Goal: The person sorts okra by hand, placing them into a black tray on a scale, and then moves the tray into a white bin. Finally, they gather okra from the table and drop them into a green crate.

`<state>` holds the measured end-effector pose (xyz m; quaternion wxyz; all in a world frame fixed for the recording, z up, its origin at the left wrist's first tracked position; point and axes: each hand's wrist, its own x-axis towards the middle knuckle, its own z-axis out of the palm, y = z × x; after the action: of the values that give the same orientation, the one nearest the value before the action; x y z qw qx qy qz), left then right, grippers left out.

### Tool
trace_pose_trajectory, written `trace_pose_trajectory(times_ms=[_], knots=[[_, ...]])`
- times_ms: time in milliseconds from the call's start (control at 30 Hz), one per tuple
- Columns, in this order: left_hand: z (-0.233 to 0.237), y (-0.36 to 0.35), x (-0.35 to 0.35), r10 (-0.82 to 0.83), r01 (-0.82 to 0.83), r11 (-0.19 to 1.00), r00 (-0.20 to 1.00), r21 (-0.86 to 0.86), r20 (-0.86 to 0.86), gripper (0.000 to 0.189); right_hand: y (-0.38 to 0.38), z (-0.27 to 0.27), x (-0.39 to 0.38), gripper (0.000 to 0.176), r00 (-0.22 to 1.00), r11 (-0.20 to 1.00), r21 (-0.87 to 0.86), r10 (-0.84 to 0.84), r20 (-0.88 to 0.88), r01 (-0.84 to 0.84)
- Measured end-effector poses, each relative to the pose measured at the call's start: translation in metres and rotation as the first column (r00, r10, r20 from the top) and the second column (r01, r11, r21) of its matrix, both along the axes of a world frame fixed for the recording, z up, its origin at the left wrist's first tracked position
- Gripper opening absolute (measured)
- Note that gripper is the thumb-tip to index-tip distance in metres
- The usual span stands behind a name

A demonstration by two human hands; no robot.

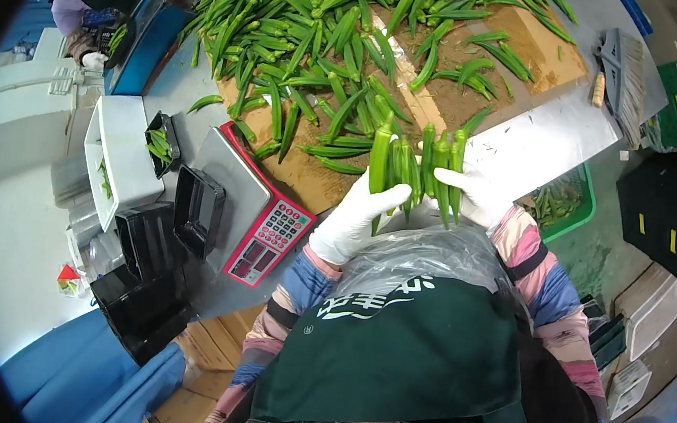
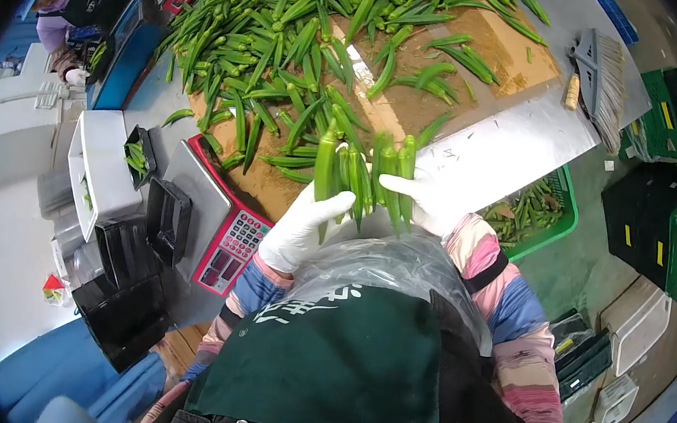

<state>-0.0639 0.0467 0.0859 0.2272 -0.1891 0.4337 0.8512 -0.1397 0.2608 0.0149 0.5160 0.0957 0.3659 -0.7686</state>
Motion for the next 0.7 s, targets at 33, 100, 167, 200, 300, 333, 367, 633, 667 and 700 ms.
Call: trace_pose_trajectory(times_ms=[33, 100, 167, 200, 300, 333, 367, 633, 667, 700], knots=[[-0.009, -0.002, 0.001, -0.031, 0.031, 0.99, 1.0, -0.138, 0.0, 0.088, -0.003, -0.002, 0.0, 0.053, 0.999, 0.999, 0.019, 0.038, -0.003, -0.038], [-0.019, 0.012, 0.001, 0.014, -0.072, 0.952, 0.981, -0.298, -0.192, 0.101, -0.026, 0.025, 0.005, 0.058, 0.998, 1.0, 0.012, -0.018, -0.059, 0.019], [-0.038, 0.012, 0.005, -0.074, -0.096, 0.85, 0.951, -0.518, -0.299, 0.123, -0.049, 0.035, 0.013, 0.071, 0.996, 1.0, -0.02, -0.012, -0.094, 0.01], [-0.042, 0.012, 0.008, -0.152, -0.161, 0.71, 0.915, -0.685, -0.373, 0.123, -0.058, 0.05, 0.015, 0.075, 0.99, 1.0, 0.029, 0.0, -0.14, 0.004], [-0.033, 0.001, 0.011, 0.181, -0.276, 0.909, 0.936, -0.311, -0.301, 0.115, -0.083, 0.067, 0.02, 0.081, 0.994, 0.991, 0.132, 0.024, -0.103, -0.01], [-0.025, -0.007, 0.012, 0.273, -0.318, 0.927, 0.936, -0.199, -0.223, 0.109, -0.088, 0.071, 0.023, 0.08, 0.984, 0.979, 0.201, 0.069, -0.162, -0.036], [-0.019, -0.013, 0.015, 0.365, -0.376, 0.924, 0.921, -0.067, -0.133, 0.093, -0.093, 0.075, 0.027, 0.079, 0.969, 0.961, 0.269, 0.118, -0.217, -0.057], [-0.009, -0.078, 0.051, 0.428, -0.337, 0.85, 0.89, 0.404, -0.159, 0.08, -0.112, 0.115, 0.039, 0.062, 0.732, 0.953, 0.1, 0.285, -0.619, -0.286], [-0.005, -0.082, 0.053, 0.425, -0.327, 0.852, 0.888, 0.409, -0.175, 0.08, -0.115, 0.114, 0.043, 0.061, 0.649, 0.945, 0.166, 0.315, -0.693, -0.282], [-0.003, -0.085, 0.054, 0.421, -0.316, 0.853, 0.887, 0.415, -0.19, 0.08, -0.117, 0.113, 0.046, 0.06, 0.557, 0.935, 0.231, 0.346, -0.755, -0.268]])
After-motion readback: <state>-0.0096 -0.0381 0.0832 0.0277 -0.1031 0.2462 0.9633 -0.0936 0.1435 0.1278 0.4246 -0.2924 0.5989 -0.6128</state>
